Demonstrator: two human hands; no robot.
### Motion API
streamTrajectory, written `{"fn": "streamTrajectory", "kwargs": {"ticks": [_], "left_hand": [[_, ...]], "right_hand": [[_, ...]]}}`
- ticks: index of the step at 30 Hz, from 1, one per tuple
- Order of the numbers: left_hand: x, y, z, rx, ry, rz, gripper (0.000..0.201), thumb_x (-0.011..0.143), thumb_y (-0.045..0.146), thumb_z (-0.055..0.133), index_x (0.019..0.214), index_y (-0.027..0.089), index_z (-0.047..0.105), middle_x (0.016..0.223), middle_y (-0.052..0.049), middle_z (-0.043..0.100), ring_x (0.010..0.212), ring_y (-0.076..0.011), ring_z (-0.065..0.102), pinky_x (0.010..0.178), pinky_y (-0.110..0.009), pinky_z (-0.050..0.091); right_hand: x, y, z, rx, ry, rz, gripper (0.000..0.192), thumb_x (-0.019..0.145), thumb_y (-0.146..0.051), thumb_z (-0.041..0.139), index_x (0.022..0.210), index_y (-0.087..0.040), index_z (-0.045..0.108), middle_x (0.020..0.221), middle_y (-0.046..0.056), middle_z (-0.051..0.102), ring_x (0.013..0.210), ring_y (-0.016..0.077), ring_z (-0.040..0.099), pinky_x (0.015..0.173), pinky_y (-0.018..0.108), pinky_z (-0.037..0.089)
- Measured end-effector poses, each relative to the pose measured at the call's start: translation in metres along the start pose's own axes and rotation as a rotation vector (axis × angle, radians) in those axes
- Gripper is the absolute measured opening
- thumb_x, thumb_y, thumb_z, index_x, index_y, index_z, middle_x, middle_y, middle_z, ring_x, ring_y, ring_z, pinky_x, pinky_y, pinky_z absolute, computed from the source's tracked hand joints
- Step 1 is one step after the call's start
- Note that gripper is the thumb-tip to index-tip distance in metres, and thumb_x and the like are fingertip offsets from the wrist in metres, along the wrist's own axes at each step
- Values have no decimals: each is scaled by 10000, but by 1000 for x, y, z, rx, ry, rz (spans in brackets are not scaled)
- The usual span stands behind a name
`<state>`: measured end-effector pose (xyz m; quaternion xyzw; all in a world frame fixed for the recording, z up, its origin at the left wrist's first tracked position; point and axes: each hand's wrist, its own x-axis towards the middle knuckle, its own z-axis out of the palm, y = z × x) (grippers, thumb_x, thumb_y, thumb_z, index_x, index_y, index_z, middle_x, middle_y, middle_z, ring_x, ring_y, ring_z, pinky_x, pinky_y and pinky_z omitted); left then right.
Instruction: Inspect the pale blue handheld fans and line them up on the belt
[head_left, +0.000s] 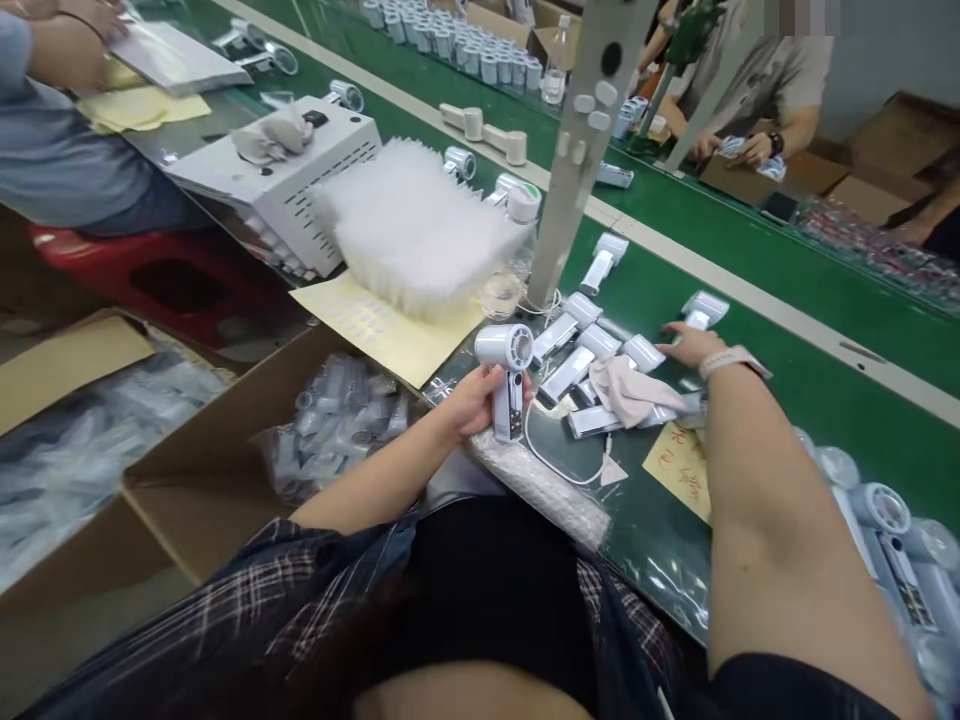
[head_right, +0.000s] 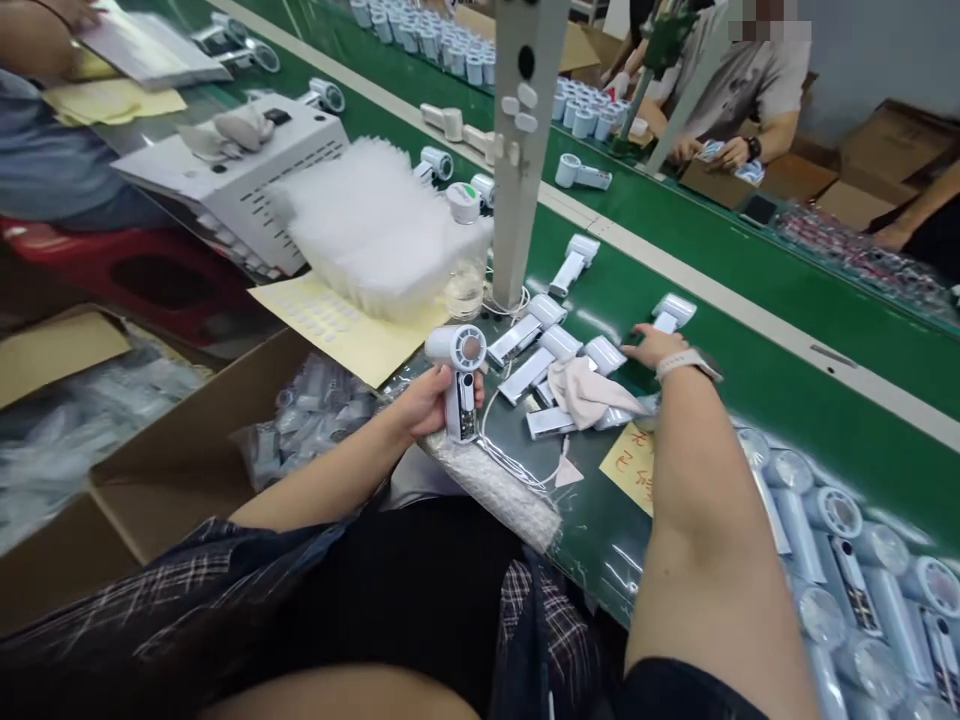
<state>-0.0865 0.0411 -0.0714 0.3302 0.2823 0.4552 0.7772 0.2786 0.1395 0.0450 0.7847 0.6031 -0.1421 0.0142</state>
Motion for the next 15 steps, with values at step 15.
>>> {"fn": "streamTrajectory", "kwargs": {"ticks": [15], "left_hand": [[16,-20,89,-263,-260,-53,1089,671,976,828,1376,155,708,1359,-201,787,1489,-433,647,1209,-542,600]], "right_hand": [[-237,-44,107,598,324,-195,625,1026,-571,589,1539,-221,518,1232,168,774,965,310,744,846,467,611]]}}
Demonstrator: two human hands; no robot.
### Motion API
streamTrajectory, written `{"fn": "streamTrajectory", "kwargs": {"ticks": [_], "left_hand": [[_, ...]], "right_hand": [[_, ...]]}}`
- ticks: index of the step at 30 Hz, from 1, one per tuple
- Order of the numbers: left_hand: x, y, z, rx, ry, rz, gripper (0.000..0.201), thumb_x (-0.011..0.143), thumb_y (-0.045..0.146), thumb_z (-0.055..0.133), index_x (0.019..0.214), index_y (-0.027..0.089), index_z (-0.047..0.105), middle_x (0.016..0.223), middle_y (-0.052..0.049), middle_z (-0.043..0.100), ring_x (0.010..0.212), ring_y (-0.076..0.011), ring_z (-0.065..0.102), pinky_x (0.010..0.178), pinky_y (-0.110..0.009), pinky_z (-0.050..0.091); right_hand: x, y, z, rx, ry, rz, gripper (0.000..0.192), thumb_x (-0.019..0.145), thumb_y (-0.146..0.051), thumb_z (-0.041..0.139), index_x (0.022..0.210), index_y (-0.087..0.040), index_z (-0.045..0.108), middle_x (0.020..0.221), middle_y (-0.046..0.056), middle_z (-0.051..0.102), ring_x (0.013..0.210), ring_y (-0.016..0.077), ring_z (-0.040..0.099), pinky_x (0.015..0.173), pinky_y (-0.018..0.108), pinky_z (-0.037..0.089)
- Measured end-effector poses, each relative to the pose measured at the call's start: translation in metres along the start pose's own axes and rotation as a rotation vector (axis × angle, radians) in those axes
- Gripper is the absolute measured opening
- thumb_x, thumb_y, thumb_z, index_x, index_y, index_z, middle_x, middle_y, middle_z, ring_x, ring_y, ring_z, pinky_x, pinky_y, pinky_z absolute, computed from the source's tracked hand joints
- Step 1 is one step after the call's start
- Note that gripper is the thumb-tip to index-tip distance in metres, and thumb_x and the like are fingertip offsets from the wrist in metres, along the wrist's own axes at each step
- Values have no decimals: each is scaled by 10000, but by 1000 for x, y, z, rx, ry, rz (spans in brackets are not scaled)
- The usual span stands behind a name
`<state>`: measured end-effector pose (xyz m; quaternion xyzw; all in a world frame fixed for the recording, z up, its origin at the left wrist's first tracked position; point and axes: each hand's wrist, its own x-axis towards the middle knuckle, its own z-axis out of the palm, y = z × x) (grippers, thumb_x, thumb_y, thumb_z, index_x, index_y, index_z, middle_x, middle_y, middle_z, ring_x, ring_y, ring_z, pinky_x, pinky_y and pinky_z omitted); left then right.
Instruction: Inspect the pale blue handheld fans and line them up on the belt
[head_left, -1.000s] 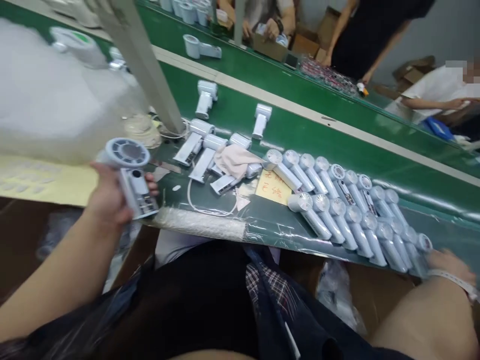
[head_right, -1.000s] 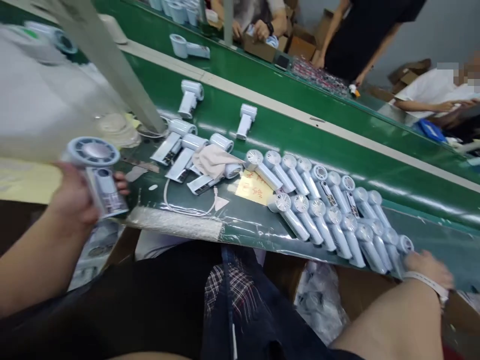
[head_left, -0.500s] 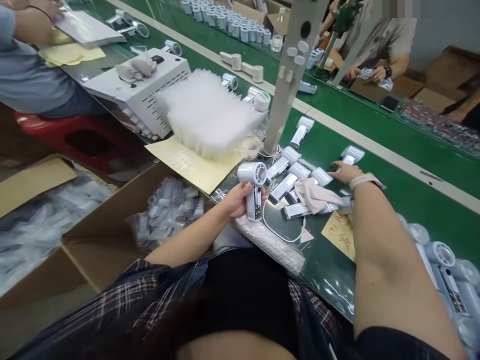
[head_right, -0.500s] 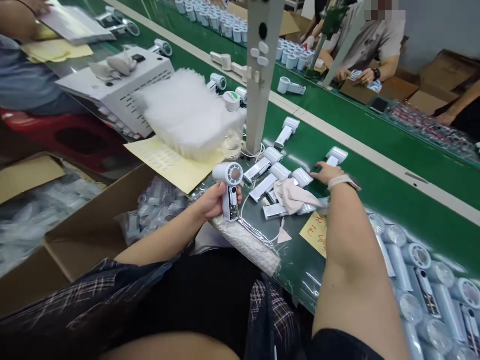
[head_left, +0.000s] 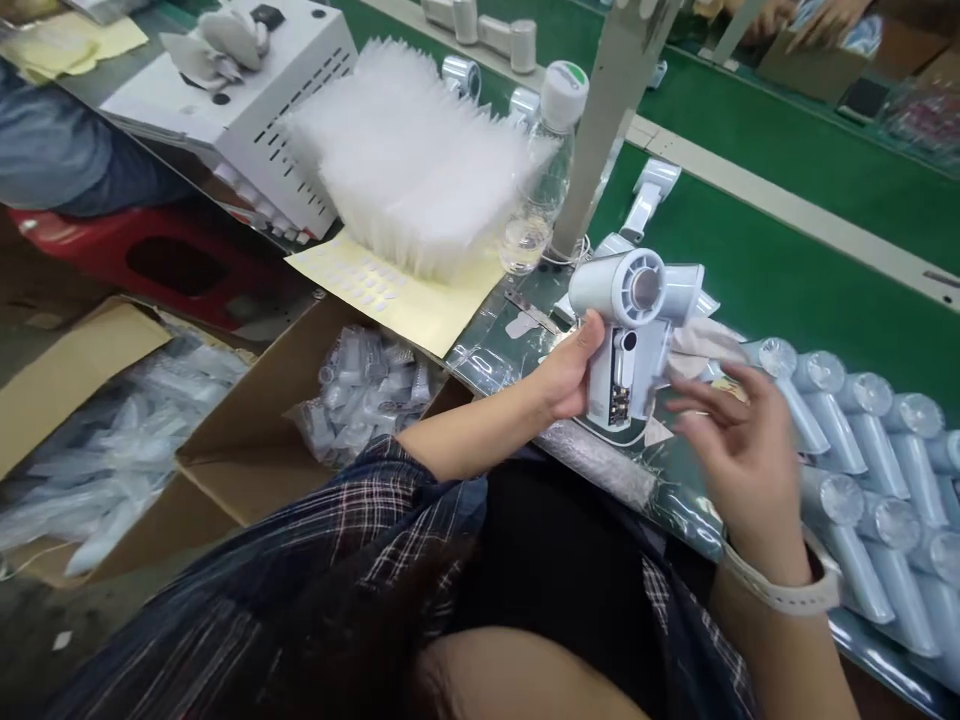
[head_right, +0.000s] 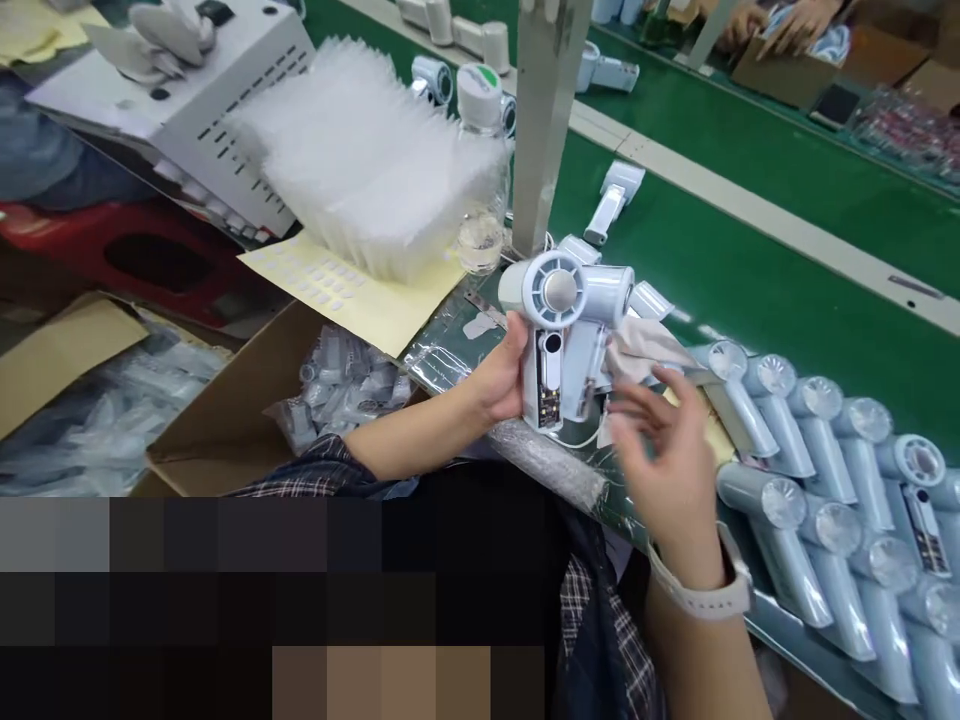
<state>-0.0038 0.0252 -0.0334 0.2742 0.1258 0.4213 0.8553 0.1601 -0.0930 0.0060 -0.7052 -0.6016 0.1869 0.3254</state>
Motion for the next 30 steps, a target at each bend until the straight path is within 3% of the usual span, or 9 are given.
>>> {"fn": "streamTrajectory", "kwargs": {"ticks": [3,6,9,14,16,20,26,30], "left_hand": [[0,-5,4,29,-8,9,1032,723,979,785,1337,153,710,1401,-196,766,1492,-425,644,1193,-535,611],[-2,0,6,26,21,3,911,836,940,723,1319,167,716,1464,-176,741,1512,-417,629,1196,-543,602],[-5,10,4,20,124,39,831,919,909,656,1332,190,713,1505,-149,724,1545,-417,599,1195,-549,595],[-11,25,0,49,178,104,790,966,902,582,1256,182,730,1452,-125,747,1581,-399,568,1242,-549,563],[-11,29,6,47,139,92,781,971,910,556,1123,165,737,1415,-136,760,1574,-393,576,1259,-542,548],[-6,28,24,24,52,70,859,909,1006,504,862,161,649,1398,-185,760,1487,-375,651,1203,-511,575],[3,13,29,31,66,-52,969,778,1132,433,779,178,604,1378,-217,750,1401,-367,686,1062,-488,627],[2,5,21,114,89,-4,1024,658,1194,432,756,187,588,1285,-171,778,1352,-363,708,1004,-455,638]], "right_hand": [[2,26,22,-192,77,231,357,983,-540,601,1098,-202,612,866,116,701,767,282,644,696,388,489],[2,29,34,-216,3,210,208,932,-420,634,886,-232,559,870,132,683,839,288,643,716,374,442],[-11,13,36,-31,-116,151,248,954,-479,640,886,-251,570,841,92,730,791,257,682,723,370,498],[-25,-6,34,696,-236,218,462,883,-620,858,1080,-249,664,734,3,748,683,222,730,690,356,591],[-24,-9,36,686,-242,207,469,892,-631,865,1097,-226,752,705,2,735,651,205,707,657,340,583],[-23,-15,39,569,-187,117,406,959,-617,806,908,-215,819,762,38,759,694,191,707,653,315,571],[-34,-18,42,625,-113,57,397,1052,-524,748,799,-221,708,663,-6,651,656,157,634,655,293,518],[-40,-25,50,819,-81,136,416,1078,-496,721,770,-231,628,585,-50,509,551,135,506,672,326,536]]}}
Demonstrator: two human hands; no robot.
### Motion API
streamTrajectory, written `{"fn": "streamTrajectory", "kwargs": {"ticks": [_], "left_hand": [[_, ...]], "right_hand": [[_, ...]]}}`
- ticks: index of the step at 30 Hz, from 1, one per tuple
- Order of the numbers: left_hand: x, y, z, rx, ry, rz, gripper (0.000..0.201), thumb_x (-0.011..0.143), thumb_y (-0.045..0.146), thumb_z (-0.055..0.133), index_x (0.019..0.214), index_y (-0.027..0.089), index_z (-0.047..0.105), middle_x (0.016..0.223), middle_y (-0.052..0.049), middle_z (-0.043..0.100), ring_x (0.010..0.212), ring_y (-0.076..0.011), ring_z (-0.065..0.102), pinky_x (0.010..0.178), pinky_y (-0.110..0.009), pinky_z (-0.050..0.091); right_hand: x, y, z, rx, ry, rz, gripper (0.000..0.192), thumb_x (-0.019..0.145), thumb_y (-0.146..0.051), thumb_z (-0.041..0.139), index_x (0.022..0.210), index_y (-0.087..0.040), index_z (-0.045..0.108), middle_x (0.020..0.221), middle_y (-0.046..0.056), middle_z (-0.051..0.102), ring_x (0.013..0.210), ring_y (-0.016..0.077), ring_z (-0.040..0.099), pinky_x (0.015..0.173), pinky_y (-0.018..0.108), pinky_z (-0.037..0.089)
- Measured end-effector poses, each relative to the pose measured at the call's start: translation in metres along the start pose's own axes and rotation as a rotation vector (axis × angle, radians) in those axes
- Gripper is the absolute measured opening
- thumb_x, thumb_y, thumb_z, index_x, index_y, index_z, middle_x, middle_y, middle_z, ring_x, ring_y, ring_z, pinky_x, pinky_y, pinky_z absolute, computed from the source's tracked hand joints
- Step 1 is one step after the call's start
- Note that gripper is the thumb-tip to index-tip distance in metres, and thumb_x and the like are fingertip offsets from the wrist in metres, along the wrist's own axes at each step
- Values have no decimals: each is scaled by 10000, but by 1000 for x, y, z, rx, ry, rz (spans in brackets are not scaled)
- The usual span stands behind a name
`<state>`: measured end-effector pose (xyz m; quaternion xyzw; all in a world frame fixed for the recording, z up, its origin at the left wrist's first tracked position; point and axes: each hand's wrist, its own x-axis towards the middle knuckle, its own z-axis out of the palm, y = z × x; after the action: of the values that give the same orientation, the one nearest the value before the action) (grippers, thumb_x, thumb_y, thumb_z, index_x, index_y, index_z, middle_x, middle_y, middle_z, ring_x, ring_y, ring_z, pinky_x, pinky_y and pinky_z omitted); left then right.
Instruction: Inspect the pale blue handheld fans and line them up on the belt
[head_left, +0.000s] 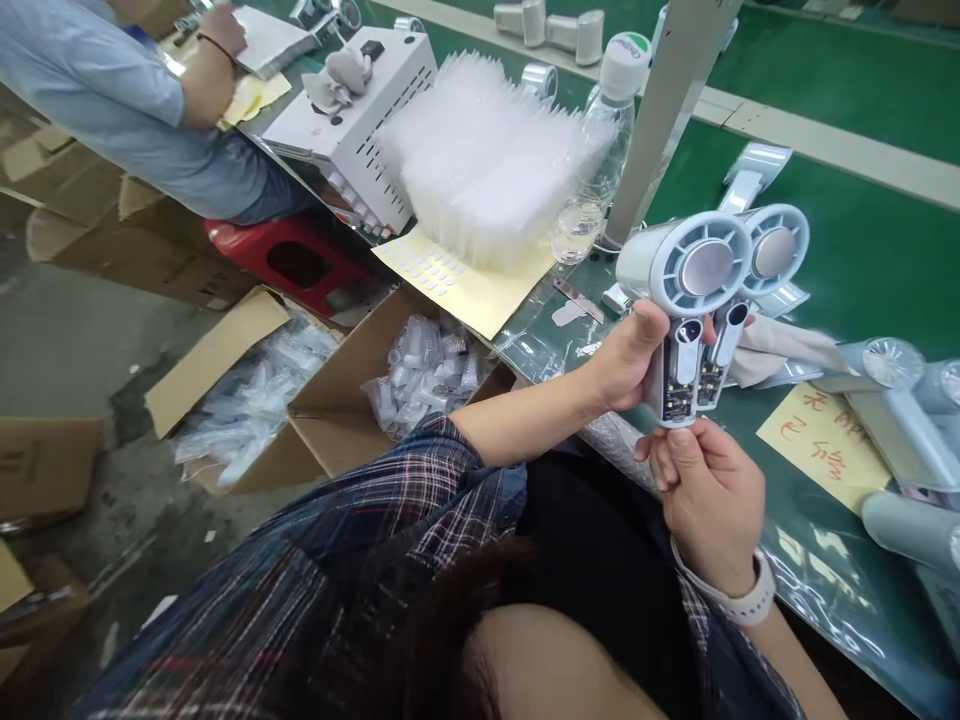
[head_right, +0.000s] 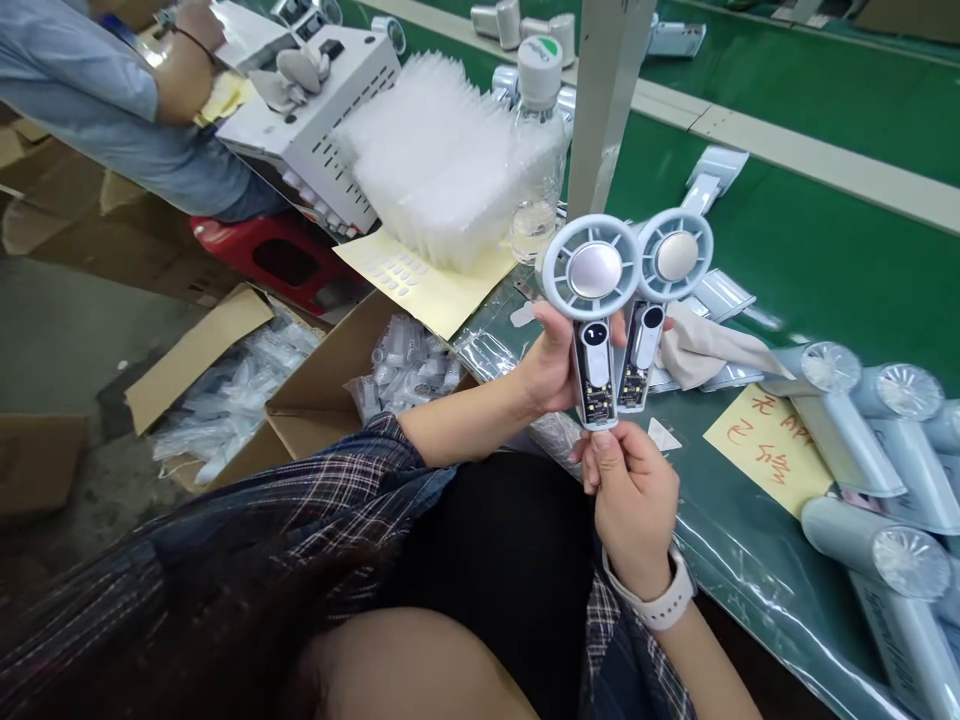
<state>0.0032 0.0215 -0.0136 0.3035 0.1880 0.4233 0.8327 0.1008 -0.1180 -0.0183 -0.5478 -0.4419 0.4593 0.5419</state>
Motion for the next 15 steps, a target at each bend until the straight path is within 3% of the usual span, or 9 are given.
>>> {"fn": "streamTrajectory", "kwargs": {"ticks": [2,6,9,12,15], "left_hand": [[0,0,-1,27,17,51,1046,617,1211,424,765,189,592,1273,-154,781,1342,-361,712,981,-443,638],[-3,12,4,-77,33,54,1108,662,1214,247,835,192,637,1270,-148,781,1301,-332,731,960,-448,641],[-6,22,9,-245,41,4,1096,763,1163,127,844,193,631,1245,-151,780,1282,-304,737,988,-459,639],[-7,23,7,-314,-77,-51,1088,737,1180,159,782,187,601,1199,-176,778,1216,-301,751,945,-441,654],[-6,10,-2,-261,-154,-70,1117,679,1207,159,769,187,603,1163,-189,775,1137,-301,770,892,-434,669]], "right_hand": [[1,-2,3,56,8,-10,386,1102,-488,679,812,-239,626,603,-58,495,546,132,488,706,344,558],[8,-8,-5,-313,-64,-213,383,1101,-514,651,838,-237,676,850,36,688,821,204,681,760,345,538],[10,-9,-11,-434,19,-277,400,1087,-533,666,833,-228,714,917,66,746,863,226,701,742,344,521],[7,-6,-6,-261,97,-164,357,1078,-503,712,855,-224,714,698,2,661,654,178,635,657,322,503],[1,-4,5,27,131,-81,343,1063,-464,754,835,-223,670,596,-44,553,587,155,610,619,303,510]]}}
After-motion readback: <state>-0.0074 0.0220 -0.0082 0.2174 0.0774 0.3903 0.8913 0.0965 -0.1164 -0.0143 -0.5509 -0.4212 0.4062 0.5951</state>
